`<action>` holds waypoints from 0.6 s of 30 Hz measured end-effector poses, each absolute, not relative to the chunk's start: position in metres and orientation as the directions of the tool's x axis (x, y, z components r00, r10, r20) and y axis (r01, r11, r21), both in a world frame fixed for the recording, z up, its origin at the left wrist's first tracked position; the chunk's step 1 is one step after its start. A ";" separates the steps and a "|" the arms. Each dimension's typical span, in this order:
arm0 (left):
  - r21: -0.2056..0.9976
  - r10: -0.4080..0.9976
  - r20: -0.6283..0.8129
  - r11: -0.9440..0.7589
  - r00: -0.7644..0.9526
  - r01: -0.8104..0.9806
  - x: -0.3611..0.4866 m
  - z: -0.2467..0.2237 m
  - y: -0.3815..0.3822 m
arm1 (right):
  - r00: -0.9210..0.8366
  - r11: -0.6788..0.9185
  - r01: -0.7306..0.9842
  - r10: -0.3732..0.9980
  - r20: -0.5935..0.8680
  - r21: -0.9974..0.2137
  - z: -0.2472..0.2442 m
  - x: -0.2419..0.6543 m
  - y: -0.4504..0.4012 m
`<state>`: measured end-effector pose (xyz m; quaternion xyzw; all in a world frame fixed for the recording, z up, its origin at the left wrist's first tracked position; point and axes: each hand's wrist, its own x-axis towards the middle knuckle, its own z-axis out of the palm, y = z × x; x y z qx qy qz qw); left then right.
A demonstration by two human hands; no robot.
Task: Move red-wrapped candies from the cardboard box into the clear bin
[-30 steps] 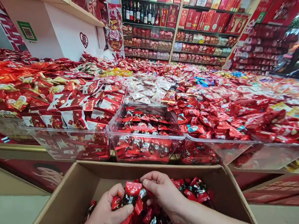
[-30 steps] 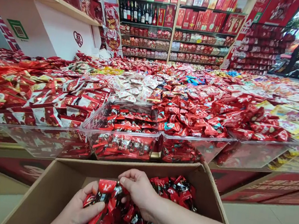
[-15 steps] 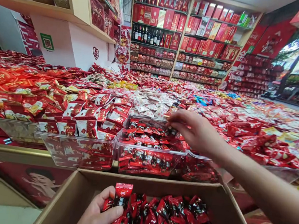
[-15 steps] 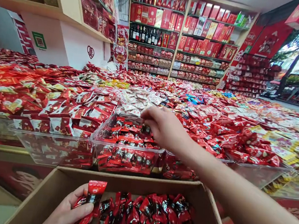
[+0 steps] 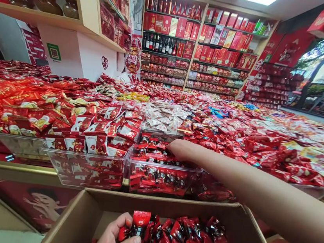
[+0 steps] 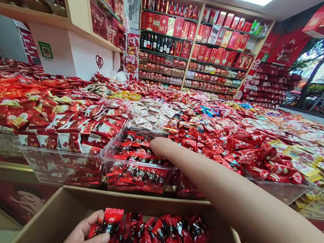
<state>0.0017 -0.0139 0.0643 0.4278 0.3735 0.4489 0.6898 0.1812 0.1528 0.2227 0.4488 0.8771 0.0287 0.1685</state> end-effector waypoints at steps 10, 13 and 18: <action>0.906 0.945 -0.175 0.264 0.275 -0.330 0.008 0.068 -0.018 | -0.521 0.603 0.782 0.771 -0.366 0.156 0.218 0.183 0.150; 0.928 0.947 -0.177 0.251 0.267 -0.274 0.006 0.070 -0.018 | -0.518 0.585 0.794 0.793 -0.322 0.163 0.222 0.183 0.152; 0.957 0.945 -0.172 0.228 0.280 -0.180 0.002 0.074 -0.015 | -0.585 0.577 0.805 0.811 0.024 0.138 0.249 0.190 0.111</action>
